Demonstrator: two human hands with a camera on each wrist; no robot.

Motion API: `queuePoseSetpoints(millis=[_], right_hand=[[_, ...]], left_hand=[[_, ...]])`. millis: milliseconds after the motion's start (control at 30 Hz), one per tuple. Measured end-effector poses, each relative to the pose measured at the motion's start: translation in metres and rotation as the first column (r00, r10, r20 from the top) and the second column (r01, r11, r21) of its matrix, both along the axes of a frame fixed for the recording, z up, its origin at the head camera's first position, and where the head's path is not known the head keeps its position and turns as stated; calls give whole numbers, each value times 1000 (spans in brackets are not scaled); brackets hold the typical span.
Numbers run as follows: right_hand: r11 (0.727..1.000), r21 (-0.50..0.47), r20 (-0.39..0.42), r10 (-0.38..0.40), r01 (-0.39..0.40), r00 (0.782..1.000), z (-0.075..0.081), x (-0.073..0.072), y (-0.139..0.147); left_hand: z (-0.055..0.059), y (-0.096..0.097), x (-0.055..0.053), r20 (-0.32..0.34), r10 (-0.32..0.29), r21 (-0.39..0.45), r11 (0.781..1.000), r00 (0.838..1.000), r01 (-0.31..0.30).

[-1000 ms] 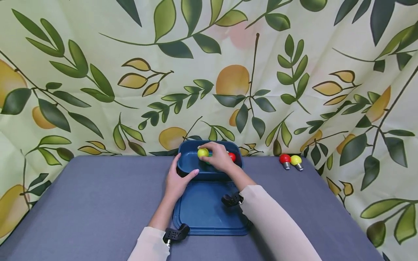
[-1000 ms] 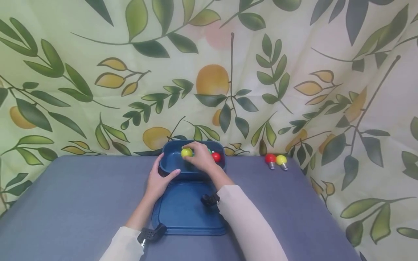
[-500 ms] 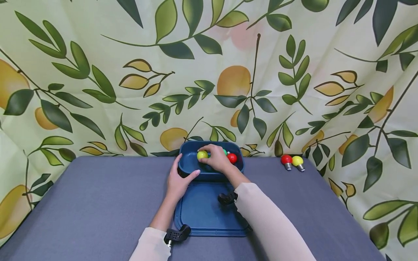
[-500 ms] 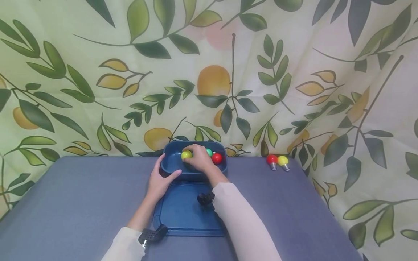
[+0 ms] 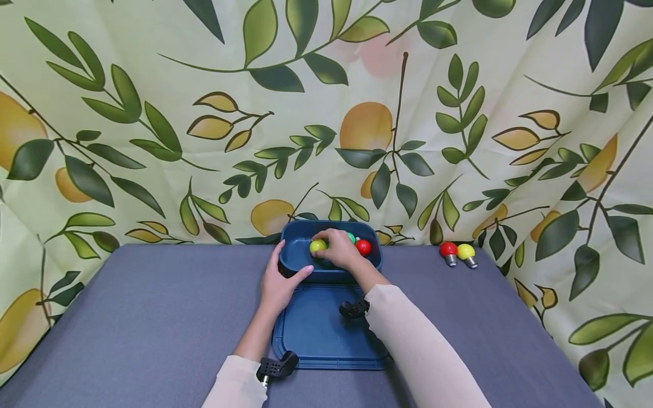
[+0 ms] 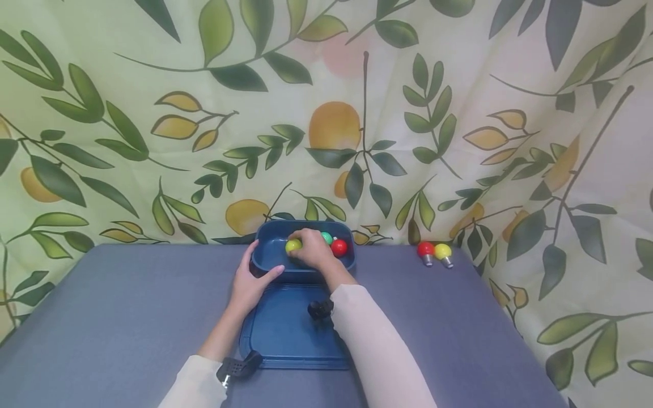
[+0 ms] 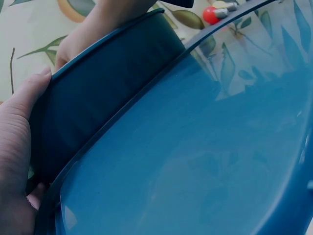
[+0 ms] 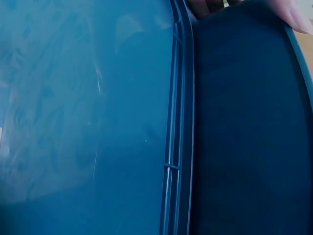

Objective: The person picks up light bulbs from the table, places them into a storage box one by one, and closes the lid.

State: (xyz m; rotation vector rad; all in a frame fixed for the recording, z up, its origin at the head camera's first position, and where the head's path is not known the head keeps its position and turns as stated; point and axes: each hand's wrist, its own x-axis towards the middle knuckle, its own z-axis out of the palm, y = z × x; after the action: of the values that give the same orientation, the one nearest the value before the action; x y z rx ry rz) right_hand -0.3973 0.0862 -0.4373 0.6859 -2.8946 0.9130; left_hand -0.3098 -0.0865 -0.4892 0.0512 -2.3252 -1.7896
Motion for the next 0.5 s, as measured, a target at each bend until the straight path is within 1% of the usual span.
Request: queuePoseSetpoints(millis=[333,500], right_hand=[[999,35,1,2,-2,1000,-2,-1,2],[999,46,2,16,-16,1000,-1,1,2]], left_hand=[[-1,1,0,-7,-5,3,1000,1000,5],[-2,0,-1,0,3,5,1000,1000,-3]])
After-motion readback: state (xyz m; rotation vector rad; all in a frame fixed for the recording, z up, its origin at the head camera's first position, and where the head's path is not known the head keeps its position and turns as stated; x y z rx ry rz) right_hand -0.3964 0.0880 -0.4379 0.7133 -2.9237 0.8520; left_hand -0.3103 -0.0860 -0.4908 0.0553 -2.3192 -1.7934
